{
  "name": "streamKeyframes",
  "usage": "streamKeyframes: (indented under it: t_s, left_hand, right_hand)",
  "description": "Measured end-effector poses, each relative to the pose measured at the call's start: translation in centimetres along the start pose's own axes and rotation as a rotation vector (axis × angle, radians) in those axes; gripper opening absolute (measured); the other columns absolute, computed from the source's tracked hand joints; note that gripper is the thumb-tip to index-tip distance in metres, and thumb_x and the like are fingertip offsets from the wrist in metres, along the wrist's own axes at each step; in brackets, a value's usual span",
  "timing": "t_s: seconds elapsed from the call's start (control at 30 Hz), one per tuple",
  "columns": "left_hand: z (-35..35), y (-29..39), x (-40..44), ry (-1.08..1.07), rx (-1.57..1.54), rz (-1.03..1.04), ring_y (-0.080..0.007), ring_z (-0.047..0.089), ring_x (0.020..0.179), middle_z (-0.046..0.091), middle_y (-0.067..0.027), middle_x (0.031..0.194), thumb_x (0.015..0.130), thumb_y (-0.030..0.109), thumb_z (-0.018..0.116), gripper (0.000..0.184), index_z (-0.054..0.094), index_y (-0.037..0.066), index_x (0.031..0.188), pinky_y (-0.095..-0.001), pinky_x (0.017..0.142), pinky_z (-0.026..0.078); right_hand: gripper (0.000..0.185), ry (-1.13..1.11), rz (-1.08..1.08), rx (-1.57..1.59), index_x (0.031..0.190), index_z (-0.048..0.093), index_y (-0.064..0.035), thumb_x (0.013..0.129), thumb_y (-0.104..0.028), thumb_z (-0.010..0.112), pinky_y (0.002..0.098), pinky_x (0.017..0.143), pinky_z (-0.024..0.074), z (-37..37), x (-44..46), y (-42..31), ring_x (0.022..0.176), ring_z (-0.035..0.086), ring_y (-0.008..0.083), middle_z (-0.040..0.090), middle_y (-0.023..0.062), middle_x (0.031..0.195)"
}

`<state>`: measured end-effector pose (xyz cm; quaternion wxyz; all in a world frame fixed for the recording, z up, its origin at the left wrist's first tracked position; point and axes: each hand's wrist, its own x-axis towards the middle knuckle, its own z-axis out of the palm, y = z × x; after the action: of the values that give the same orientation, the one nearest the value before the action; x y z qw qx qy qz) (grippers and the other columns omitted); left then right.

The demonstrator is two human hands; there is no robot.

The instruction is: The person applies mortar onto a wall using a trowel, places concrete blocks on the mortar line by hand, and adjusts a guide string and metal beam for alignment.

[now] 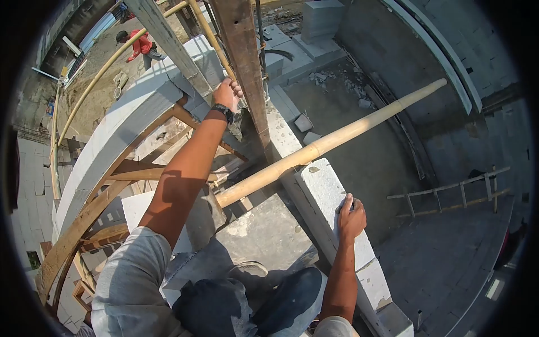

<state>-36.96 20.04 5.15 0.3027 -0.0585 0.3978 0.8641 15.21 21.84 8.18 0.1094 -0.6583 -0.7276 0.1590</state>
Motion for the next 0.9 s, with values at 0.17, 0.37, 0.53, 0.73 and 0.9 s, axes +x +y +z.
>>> streamKeyframes:
  t_s: [0.17, 0.37, 0.53, 0.73, 0.9]
  left_hand:
    - [0.2, 2.5, -2.9, -0.183, 0.739, -0.158, -0.0097, 0.053, 0.063, 0.055, 0.0008, 0.078, 0.101, 0.018, 0.062, 0.017, 0.064, 0.002, 0.1, -0.0237, 0.052, 0.042]
    - [1.4, 2.2, -3.2, -0.152, 0.236, -0.059, -0.0143, 0.055, 0.066, 0.055, -0.0012, 0.079, 0.103, 0.023, 0.062, 0.025, 0.061, 0.001, 0.114, -0.0322, 0.063, 0.052]
    - [0.5, 1.3, -6.5, -0.101, 0.067, 0.074, -0.0151, 0.061, 0.083, 0.063, -0.0001, 0.093, 0.102, 0.028, 0.065, 0.026, 0.061, 0.009, 0.119, -0.035, 0.08, 0.054]
    - [-0.8, 3.2, -9.4, -0.137, 0.708, 0.159, -0.0112, 0.064, 0.088, 0.062, -0.0001, 0.099, 0.101, 0.032, 0.067, 0.03, 0.07, 0.01, 0.121, -0.0309, 0.078, 0.056]
    - [3.9, 4.5, -10.3, -0.276, 0.52, 0.072, -0.0131, 0.067, 0.087, 0.065, -0.0008, 0.098, 0.1, 0.026, 0.068, 0.029, 0.069, 0.004, 0.119, -0.0285, 0.079, 0.059]
  right_hand:
    - [0.053, -0.035, 0.024, -0.019, 0.109, 0.074, -0.0014, 0.102, -0.049, 0.053, 0.047, 0.09, 0.0522, -0.5, -0.1, -0.2, 0.101, 0.069, 0.042, 0.074, 0.0221, 0.107]
    - [0.054, 0.005, 0.008, -0.005, 0.109, 0.075, -0.0019, 0.101, -0.05, 0.053, 0.0462, 0.091, 0.0523, -0.5, -0.3, -0.3, 0.101, 0.07, 0.0413, 0.074, 0.0219, 0.107]
    - [0.054, -0.027, 0.018, 0.014, 0.11, 0.075, -0.0021, 0.101, -0.05, 0.052, 0.0459, 0.091, 0.0524, -0.4, -0.1, 0.0, 0.102, 0.069, 0.0413, 0.074, 0.0219, 0.108]
    - [0.055, -0.049, 0.038, 0.0, 0.109, 0.075, -0.0017, 0.101, -0.051, 0.051, 0.0457, 0.092, 0.0522, -0.7, -0.1, -0.3, 0.103, 0.069, 0.0413, 0.074, 0.0217, 0.109]
    - [0.046, 0.136, -0.015, 0.114, 0.117, 0.071, -0.0012, 0.098, -0.042, 0.063, 0.0467, 0.095, 0.051, 0.7, 0.3, 0.0, 0.106, 0.068, 0.0403, 0.072, 0.0221, 0.114]
